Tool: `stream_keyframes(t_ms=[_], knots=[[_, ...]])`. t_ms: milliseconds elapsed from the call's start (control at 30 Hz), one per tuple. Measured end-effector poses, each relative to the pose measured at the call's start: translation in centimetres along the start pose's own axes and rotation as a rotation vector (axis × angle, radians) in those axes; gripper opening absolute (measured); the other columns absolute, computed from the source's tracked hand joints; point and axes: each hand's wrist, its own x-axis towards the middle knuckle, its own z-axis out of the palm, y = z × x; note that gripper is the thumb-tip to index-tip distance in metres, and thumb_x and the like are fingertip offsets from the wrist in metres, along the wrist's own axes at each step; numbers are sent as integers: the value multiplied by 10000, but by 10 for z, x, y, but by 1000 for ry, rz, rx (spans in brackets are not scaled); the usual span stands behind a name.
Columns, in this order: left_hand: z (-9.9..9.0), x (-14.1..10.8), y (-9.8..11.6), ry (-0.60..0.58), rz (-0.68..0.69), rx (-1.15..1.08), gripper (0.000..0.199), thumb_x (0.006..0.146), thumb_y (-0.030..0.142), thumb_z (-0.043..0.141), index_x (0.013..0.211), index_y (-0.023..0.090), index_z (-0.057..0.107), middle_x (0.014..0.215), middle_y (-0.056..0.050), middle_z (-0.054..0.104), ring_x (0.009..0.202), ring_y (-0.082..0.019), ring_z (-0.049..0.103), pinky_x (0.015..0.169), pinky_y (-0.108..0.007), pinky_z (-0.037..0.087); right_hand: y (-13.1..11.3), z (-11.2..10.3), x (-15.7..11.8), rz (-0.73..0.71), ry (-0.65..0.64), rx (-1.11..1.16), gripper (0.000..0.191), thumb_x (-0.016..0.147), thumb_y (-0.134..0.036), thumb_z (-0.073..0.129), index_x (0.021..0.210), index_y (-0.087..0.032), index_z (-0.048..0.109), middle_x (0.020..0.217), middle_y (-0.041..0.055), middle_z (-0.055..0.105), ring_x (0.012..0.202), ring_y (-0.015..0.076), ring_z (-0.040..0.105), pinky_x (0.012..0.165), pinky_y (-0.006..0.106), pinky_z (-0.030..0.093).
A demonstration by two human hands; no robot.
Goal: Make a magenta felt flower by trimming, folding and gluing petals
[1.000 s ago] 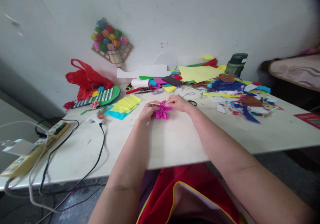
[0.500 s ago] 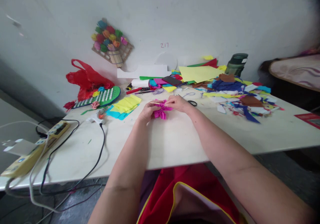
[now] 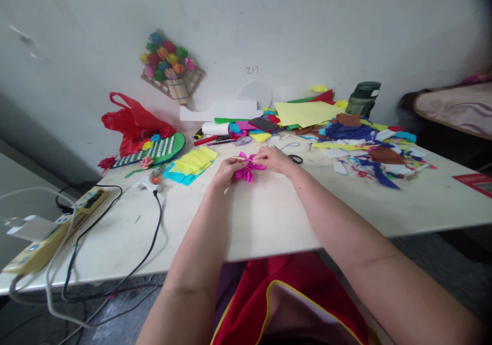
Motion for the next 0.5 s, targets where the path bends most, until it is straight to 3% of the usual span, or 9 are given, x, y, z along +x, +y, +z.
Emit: stream_keyframes(t_ms=[267, 500], knots=[[2, 0, 0, -38, -33, 6, 365, 479, 261, 871, 769, 102, 717, 641, -46, 658, 534, -107, 573, 523, -227, 416, 2, 1, 0, 20, 1, 5, 150, 741, -272, 647, 724, -183, 766, 721, 27, 642, 688, 141, 579, 655, 256, 441], [-5, 6, -8, -44, -15, 53, 288, 541, 303, 836, 697, 106, 693, 545, -19, 594, 455, -86, 493, 456, -221, 345, 1, 3, 1, 6, -15, -63, 182, 764, -273, 615, 701, -151, 735, 725, 37, 637, 671, 129, 566, 653, 245, 425]])
